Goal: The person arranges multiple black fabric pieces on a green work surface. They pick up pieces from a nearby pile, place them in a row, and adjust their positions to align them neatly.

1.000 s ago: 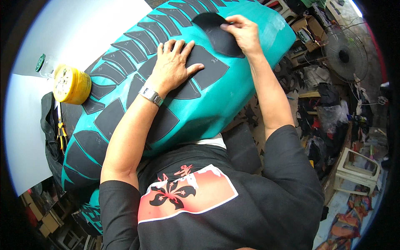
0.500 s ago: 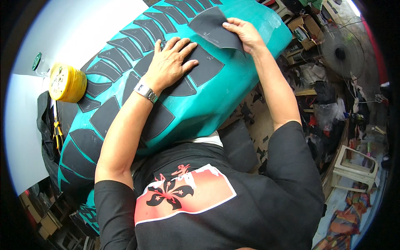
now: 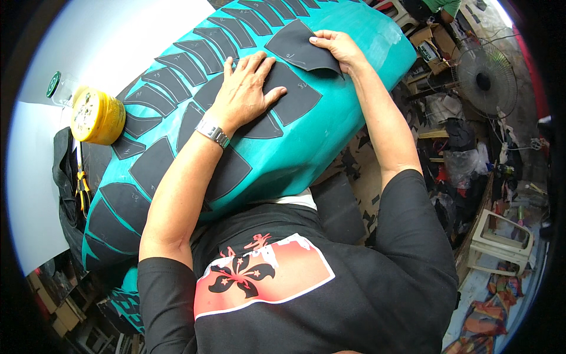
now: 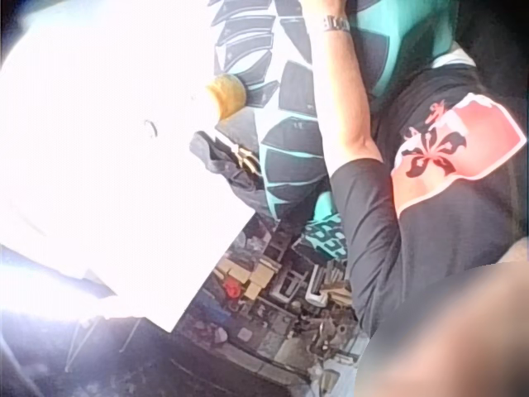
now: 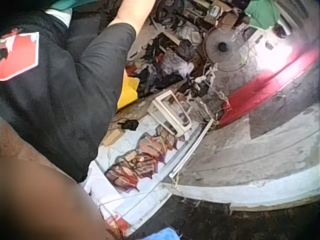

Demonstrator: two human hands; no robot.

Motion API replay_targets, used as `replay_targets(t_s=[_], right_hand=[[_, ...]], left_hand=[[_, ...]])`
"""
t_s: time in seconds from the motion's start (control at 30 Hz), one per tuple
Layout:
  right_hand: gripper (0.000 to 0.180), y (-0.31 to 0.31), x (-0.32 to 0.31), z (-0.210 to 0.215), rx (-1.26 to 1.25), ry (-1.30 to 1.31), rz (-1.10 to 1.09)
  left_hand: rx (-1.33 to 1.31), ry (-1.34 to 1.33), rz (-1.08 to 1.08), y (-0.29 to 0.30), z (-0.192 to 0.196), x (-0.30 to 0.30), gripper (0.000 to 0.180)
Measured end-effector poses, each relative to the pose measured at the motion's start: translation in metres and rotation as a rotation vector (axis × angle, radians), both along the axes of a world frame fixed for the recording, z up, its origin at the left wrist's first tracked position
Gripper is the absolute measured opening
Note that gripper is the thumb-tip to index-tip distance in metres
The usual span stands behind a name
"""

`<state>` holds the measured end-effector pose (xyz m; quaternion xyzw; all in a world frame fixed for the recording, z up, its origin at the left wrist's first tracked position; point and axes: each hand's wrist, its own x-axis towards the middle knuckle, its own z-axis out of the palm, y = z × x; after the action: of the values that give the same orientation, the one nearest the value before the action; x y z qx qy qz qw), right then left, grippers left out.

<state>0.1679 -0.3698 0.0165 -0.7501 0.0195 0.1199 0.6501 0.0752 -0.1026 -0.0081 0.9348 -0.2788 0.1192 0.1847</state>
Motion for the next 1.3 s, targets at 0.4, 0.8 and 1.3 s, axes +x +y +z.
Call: replay_targets(t_s=[0.4, 0.8, 1.3], right_hand=[[0.029, -0.036, 0.0, 0.051, 0.138, -0.277, -0.053], [0.025, 0.004, -0.007, 0.002, 0.019, -0.03, -0.059], [0.024, 0.003, -0.011, -0.002, 0.161, -0.049, -0.038]], left_hand=[[-0.051, -0.042, -0.014, 0.001, -0.004, 0.002, 0.067], [-0.034, -0.039, -0.02, 0.0, -0.002, 0.001, 0.063], [-0.066, -0.05, 0.005, -0.001, -0.007, 0.0, 0.069]])
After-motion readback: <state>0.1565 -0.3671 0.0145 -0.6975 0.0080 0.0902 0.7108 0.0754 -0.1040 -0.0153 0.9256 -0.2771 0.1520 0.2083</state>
